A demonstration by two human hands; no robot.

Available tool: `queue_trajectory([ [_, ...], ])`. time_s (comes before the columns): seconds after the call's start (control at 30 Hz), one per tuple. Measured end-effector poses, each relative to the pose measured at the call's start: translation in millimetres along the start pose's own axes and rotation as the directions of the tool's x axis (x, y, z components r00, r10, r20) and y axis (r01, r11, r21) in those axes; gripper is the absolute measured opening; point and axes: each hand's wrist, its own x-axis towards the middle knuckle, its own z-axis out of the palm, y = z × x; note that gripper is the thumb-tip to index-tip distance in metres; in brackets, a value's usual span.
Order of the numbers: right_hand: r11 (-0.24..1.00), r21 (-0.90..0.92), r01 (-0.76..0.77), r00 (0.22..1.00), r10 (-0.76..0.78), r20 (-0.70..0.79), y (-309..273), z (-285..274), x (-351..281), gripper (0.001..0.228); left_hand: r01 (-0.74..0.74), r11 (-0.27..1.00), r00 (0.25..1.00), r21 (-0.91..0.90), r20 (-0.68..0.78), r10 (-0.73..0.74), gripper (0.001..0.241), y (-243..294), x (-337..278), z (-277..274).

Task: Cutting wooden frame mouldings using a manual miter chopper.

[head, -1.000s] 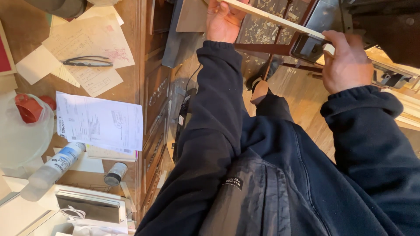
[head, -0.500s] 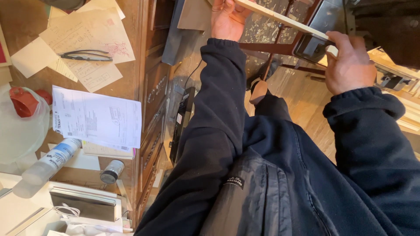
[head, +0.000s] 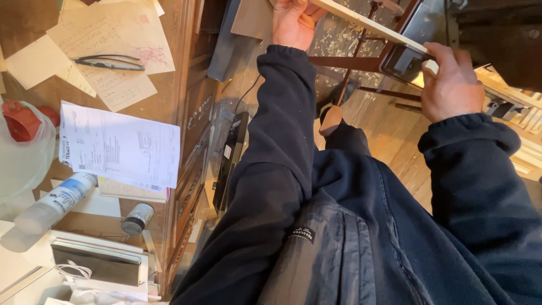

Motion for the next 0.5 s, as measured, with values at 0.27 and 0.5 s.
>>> queue_trajectory([
  [0.27,0.989,0.108,0.097,0.995,-0.095,-0.029,10.2,8.5,2.6,0.028,0.016,1.000,0.997,-0.007,0.071,-0.016,0.006,2.2,2.1,1.4],
  [0.5,0.986,0.115,0.119,0.993,-0.118,-0.015,14.3,9.7,3.8,0.031,0.028,0.999,0.998,-0.030,0.050,-0.027,0.013,-2.5,-0.4,-4.7],
])
